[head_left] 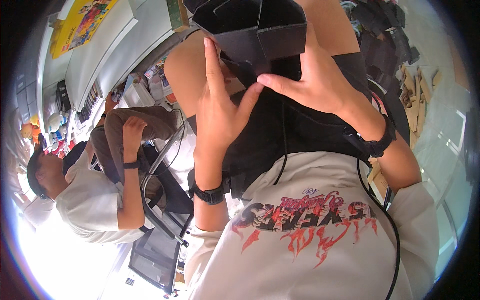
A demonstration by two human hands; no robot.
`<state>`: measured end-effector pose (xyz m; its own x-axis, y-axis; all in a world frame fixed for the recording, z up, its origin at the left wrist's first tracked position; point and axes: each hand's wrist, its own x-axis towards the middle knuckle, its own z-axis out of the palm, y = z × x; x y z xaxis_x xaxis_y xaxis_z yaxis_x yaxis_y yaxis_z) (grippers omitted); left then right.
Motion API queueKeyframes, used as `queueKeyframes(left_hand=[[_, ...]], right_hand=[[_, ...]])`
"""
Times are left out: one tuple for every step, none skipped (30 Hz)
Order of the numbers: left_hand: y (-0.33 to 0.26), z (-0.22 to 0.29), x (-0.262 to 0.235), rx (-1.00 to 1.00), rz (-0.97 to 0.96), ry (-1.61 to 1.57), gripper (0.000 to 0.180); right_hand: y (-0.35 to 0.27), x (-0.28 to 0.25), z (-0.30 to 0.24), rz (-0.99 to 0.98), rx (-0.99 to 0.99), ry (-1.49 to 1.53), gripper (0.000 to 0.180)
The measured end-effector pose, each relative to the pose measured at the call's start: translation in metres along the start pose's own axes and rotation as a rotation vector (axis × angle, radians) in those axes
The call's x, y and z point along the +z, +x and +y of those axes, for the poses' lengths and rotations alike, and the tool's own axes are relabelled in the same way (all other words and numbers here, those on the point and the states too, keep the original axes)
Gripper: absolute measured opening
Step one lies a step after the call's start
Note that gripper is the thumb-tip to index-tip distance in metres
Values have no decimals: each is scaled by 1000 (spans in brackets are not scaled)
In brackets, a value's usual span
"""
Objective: The person assembles a black cardboard box by folding the precut panels into a hexagonal shape and tucking the tabs into the sides.
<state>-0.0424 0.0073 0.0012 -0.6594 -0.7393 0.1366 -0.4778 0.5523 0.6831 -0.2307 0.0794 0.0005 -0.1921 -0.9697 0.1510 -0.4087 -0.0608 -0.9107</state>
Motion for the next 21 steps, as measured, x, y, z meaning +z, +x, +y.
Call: queueKeyframes(left_hand=[[1,1,-2,-1,-1,0,100],[2,4,-6,-31,-24,-17,97],[4,5,-9,-59,-47,-34,94],[5,1,-8,-15,-31,-45,91],[6,0,-9,-14,-32,-47,91],[6,1,-11,-20,-38,-39,90],[5,2,-13,-27,-44,-30,89],[4,1,-13,-29,-45,-29,89],[4,-2,-12,-19,-34,-5,86],[5,-3,-12,-9,-22,18,83],[7,-4,-13,-8,-23,17,83],[8,-3,-16,57,-25,131,81],[7,-3,-17,89,-27,188,79],[7,-3,-18,121,-27,245,78],[5,-4,-15,2,-49,103,77],[3,-5,-13,-117,-71,-39,76],[2,-7,-12,-116,-69,-39,76],[1,-9,-11,-149,-80,-84,75],[0,-10,-11,-166,-86,-106,75],[-1,-10,-11,-182,-91,-129,75],[0,-10,-10,-177,-89,-124,76]], right_hand=[[1,0,0,-1,1,0,83],[3,1,2,29,-52,23,80],[6,1,5,59,-106,43,76],[8,2,6,90,-160,63,73],[10,2,7,91,-160,61,73],[11,2,7,85,-160,72,74],[12,3,7,80,-161,84,74],[11,5,7,79,-159,87,74],[11,8,8,98,-161,130,74],[11,9,8,118,-162,174,73],[12,9,8,119,-162,173,73],[12,10,6,90,-103,269,73],[12,10,5,60,-43,365,73],[13,11,4,59,-43,365,73],[13,11,4,68,-53,355,72],[14,11,5,77,-64,345,71],[14,11,5,77,-65,345,71],[13,11,3,72,-52,350,71],[13,12,3,68,-39,355,70],[12,13,3,68,-38,354,70],[12,14,4,90,-53,345,70]])
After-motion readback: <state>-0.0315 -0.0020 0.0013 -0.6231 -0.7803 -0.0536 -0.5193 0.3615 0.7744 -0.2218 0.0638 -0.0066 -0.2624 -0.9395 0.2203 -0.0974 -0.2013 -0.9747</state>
